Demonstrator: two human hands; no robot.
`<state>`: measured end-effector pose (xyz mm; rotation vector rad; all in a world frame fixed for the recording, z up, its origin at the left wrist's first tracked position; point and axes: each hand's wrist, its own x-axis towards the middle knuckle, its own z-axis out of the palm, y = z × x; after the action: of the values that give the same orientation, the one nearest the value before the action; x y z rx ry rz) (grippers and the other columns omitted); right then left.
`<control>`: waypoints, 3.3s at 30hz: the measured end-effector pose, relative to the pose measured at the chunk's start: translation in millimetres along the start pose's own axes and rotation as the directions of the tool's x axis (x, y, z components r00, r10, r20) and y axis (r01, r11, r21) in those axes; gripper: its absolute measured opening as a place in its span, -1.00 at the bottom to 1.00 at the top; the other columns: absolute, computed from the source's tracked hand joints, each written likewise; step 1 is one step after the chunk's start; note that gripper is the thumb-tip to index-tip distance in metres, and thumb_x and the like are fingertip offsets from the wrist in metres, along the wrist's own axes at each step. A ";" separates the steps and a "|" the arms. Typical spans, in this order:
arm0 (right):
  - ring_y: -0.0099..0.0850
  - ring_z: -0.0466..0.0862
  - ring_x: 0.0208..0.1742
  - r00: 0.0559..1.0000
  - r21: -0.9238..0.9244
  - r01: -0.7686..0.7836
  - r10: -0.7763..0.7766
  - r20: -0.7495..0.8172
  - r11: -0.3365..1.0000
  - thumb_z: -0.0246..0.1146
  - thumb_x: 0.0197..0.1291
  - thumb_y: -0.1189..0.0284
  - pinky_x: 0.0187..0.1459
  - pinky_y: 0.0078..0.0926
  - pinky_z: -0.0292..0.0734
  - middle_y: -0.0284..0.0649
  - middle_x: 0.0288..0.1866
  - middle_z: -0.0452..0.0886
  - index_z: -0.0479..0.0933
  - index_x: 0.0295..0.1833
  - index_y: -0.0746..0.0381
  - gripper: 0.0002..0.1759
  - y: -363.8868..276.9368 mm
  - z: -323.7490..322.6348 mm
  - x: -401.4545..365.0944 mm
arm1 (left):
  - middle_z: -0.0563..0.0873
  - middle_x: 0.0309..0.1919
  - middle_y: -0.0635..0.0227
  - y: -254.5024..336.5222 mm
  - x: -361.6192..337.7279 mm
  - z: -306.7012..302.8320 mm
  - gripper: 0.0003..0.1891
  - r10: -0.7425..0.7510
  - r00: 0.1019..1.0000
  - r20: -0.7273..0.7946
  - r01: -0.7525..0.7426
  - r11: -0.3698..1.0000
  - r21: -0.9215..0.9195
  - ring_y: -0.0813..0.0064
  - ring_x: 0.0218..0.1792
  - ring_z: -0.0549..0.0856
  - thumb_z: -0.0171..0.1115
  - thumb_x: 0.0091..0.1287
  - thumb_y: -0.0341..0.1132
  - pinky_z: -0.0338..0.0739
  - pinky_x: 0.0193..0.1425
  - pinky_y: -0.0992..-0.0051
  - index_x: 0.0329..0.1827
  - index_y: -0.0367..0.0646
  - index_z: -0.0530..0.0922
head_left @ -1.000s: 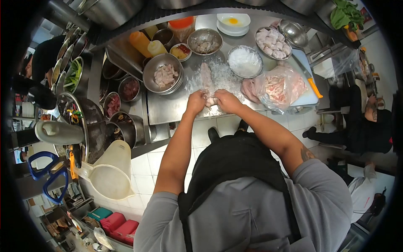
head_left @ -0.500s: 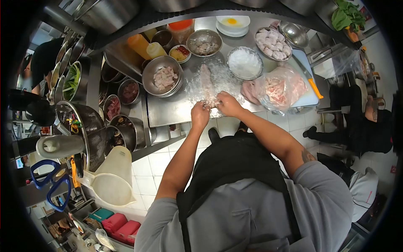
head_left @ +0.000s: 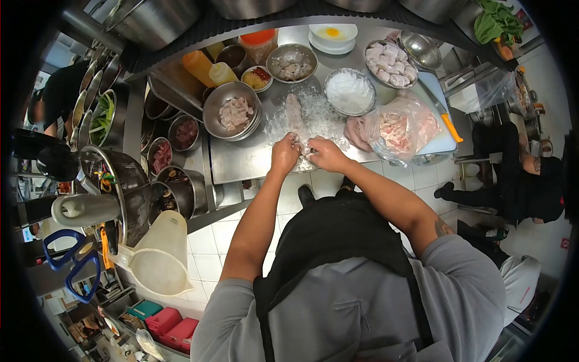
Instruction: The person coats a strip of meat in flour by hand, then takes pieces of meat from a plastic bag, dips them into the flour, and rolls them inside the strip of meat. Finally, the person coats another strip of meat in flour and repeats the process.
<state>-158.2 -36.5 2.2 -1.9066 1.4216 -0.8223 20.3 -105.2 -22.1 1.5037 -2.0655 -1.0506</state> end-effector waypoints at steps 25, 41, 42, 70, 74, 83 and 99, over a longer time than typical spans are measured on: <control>0.09 0.57 -0.03 0.997 -0.127 -0.020 0.011 -0.072 0.992 0.28 0.06 0.48 0.02 -0.03 0.49 0.09 -0.17 0.57 0.60 -0.12 0.37 -0.74 43.0 17.0 27.7 | 0.62 0.11 0.07 1.4 -31.1 7.4 -0.57 0.443 0.897 0.006 -0.426 0.858 0.286 0.04 0.13 0.56 0.35 0.14 -0.49 0.49 0.28 0.19 0.12 -0.26 0.54; -0.01 0.51 0.15 0.962 -0.300 -0.016 0.096 0.256 0.954 0.36 -0.03 0.32 0.19 -0.08 0.44 0.00 -0.04 0.58 0.57 -0.09 0.33 -0.60 8.8 -8.8 13.1 | 0.69 -0.04 0.03 7.2 -13.1 -11.2 -0.59 0.263 0.918 0.297 -0.310 0.943 0.122 -0.03 0.08 0.61 0.39 0.14 -0.37 0.53 0.20 0.16 0.07 -0.24 0.59; 0.00 0.50 0.13 0.969 -0.281 -0.013 0.081 0.232 0.960 0.37 -0.04 0.31 0.20 -0.07 0.43 0.01 -0.03 0.57 0.56 -0.08 0.34 -0.58 6.7 -8.7 7.2 | 0.69 -0.04 0.03 7.2 -12.5 -10.8 -0.60 0.229 0.919 0.321 -0.280 0.952 0.122 -0.03 0.09 0.61 0.40 0.14 -0.34 0.53 0.19 0.16 0.06 -0.24 0.60; 0.22 0.64 -0.13 0.983 -0.134 -0.161 0.147 -0.110 0.978 0.31 0.02 0.51 -0.11 0.05 0.55 0.27 -0.24 0.63 0.43 0.08 0.38 -0.54 7.0 8.2 25.0 | 0.69 0.06 0.12 -12.4 -5.7 -6.9 -0.62 0.463 0.886 0.030 -0.462 0.873 0.160 0.06 0.14 0.61 0.35 0.17 -0.51 0.55 0.23 0.21 0.09 -0.19 0.62; 0.23 0.61 -0.06 0.987 -0.180 -0.162 0.161 -0.021 0.970 0.35 -0.02 0.47 -0.05 0.05 0.53 0.24 -0.18 0.62 0.41 0.09 0.37 -0.48 17.2 12.5 22.4 | 0.71 0.02 0.11 -10.3 -0.6 -5.8 -0.61 0.455 0.886 0.093 -0.464 0.872 0.155 0.05 0.10 0.63 0.36 0.15 -0.49 0.55 0.21 0.19 0.10 -0.18 0.63; 0.06 0.54 0.14 0.999 -0.239 0.012 -0.001 0.047 0.971 0.35 -0.02 0.42 0.15 -0.03 0.48 0.08 -0.04 0.60 0.45 0.05 0.33 -0.52 10.2 -0.4 11.2 | 0.63 0.13 0.04 4.8 14.8 -24.6 -0.56 0.125 0.925 0.360 -0.170 0.981 0.096 -0.01 0.13 0.60 0.40 0.12 -0.37 0.53 0.24 0.24 0.12 -0.22 0.67; 0.05 0.59 0.15 0.991 -0.315 -0.105 0.125 0.043 0.943 0.27 0.16 0.30 0.22 -0.11 0.49 0.08 0.04 0.65 0.65 0.01 0.33 -0.61 14.3 -71.6 61.7 | 0.64 0.16 0.14 15.2 13.5 -36.0 -0.55 0.321 0.933 0.163 -0.356 0.889 0.288 0.04 0.21 0.53 0.40 0.18 -0.22 0.41 0.35 0.15 0.17 -0.09 0.65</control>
<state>-208.3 -107.3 42.6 -2.0346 1.6874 -0.4998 29.9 -127.9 11.1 1.1661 -2.5546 -0.7088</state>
